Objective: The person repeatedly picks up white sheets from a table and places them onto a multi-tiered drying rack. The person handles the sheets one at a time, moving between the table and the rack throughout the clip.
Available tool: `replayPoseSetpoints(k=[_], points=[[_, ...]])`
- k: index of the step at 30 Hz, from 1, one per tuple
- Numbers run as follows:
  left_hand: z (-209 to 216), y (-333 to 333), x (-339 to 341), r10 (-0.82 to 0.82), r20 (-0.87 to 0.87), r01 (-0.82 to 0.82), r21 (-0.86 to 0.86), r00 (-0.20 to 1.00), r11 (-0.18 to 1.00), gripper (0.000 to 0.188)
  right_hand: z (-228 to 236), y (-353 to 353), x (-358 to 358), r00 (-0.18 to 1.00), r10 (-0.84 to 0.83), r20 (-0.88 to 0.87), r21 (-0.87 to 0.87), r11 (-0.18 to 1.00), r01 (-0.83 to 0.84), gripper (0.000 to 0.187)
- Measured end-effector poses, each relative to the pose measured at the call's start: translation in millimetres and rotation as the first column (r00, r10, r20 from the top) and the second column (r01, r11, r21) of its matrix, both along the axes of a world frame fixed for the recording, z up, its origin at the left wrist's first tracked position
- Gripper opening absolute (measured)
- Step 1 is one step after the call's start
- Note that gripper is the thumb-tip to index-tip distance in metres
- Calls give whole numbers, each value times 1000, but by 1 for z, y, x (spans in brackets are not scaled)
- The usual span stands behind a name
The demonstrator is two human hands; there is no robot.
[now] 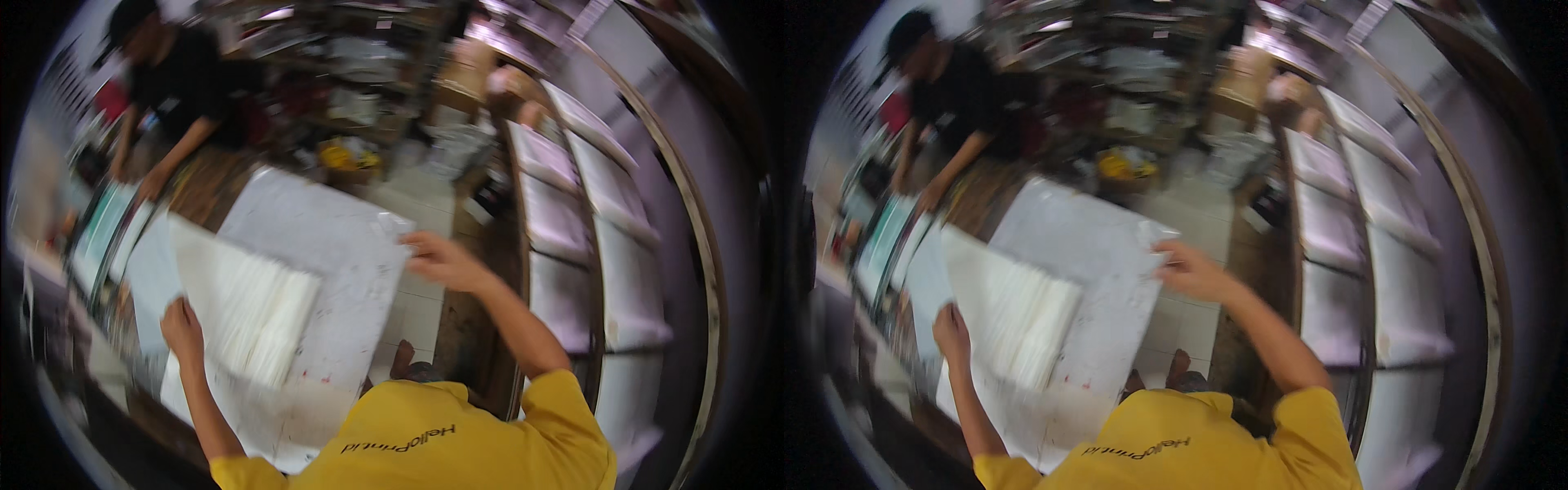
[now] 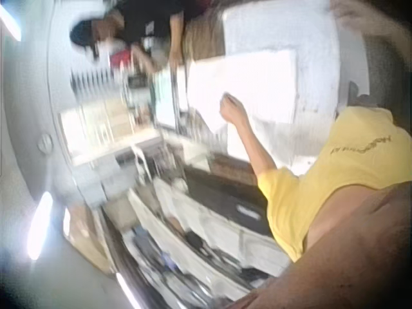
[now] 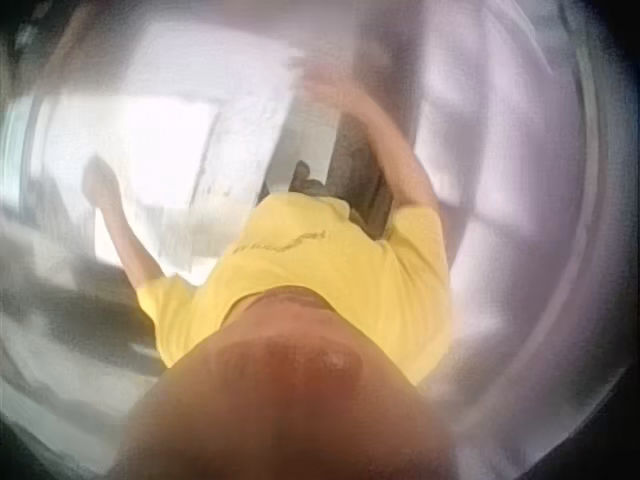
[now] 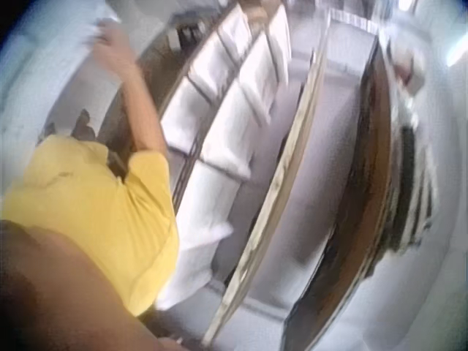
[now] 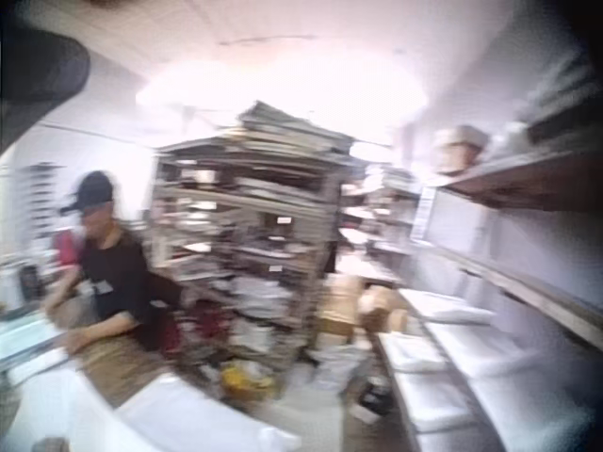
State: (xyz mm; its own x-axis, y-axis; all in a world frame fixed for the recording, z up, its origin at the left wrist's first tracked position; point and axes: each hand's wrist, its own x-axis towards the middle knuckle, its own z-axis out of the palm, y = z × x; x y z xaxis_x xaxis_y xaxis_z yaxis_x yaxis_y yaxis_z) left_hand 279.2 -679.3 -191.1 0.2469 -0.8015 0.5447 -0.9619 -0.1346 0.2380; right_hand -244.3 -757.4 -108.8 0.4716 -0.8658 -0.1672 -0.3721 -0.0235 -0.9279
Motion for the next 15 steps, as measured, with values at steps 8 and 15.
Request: replayPoseSetpoints(k=[8,15], points=[[47,11,-239,-583,-117,593,79,804,801,14,-7,22,88,977,127,173,-53,991,-119,51],[64,35,-332,-780,-393,853,20,487,522,17,-30,40,-3,990,-138,-39,-223,967,126,26]])
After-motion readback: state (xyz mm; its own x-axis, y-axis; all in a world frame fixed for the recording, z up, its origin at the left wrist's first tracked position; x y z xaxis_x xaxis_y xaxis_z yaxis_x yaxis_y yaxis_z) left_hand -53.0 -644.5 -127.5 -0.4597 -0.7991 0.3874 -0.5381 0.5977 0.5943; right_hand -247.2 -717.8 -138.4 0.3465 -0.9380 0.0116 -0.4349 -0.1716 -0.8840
